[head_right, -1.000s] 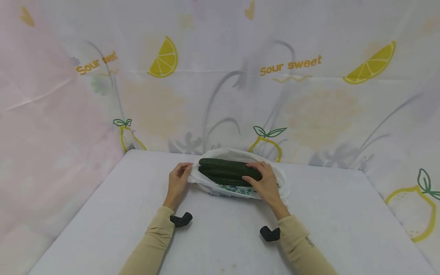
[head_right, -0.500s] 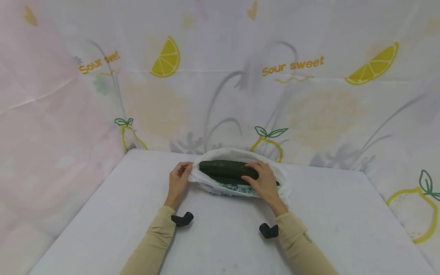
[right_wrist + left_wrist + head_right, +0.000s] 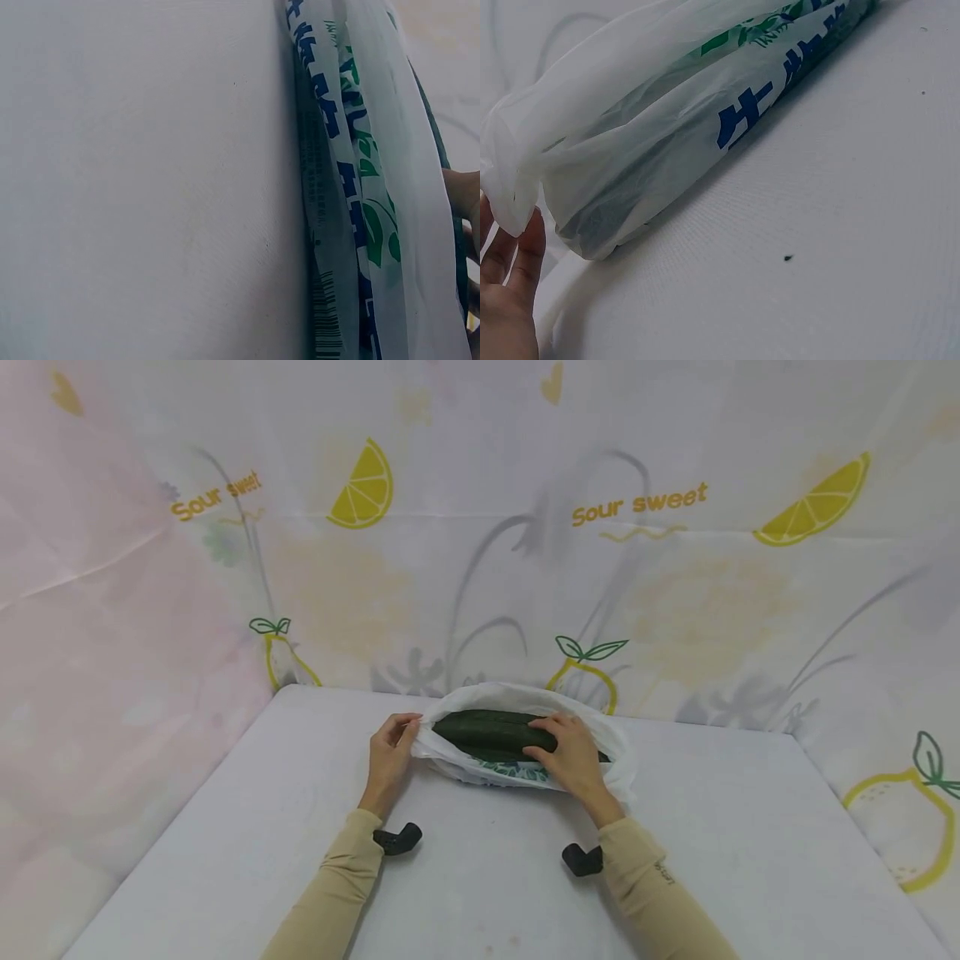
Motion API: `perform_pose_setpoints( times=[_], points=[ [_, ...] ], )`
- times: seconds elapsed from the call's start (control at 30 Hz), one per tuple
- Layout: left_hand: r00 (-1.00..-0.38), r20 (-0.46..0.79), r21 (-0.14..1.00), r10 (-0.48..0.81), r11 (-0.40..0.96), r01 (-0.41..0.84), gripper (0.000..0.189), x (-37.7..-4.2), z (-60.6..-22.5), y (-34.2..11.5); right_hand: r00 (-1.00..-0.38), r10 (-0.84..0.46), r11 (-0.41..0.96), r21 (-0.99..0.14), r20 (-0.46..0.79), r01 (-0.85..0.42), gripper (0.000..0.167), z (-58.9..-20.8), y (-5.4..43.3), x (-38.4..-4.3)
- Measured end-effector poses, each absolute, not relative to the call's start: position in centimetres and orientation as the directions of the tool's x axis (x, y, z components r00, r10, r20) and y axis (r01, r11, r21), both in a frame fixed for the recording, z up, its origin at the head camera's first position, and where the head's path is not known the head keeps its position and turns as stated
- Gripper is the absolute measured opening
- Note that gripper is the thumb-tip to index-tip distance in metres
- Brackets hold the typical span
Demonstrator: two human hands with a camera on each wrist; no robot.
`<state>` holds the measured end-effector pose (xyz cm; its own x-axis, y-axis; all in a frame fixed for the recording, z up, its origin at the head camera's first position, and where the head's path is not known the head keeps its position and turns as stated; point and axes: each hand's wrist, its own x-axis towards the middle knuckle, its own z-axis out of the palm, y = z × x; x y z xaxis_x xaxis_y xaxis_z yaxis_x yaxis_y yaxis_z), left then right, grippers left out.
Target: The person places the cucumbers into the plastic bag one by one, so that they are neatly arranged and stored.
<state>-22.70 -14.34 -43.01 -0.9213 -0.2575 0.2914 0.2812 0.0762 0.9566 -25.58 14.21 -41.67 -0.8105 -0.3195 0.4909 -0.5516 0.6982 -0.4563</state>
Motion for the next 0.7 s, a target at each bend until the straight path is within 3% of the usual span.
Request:
perform_pose_setpoints(
  times=[0.7],
  points=[
    [-0.943,0.262,0.965,-0.206,0.063,0.255,0.021,-22.51,-42.92,-14.26,-0.822,-0.339,0.775,-0.359,0.457,-0.519,0.042,-42.01,14.24,-25.16]
  ],
)
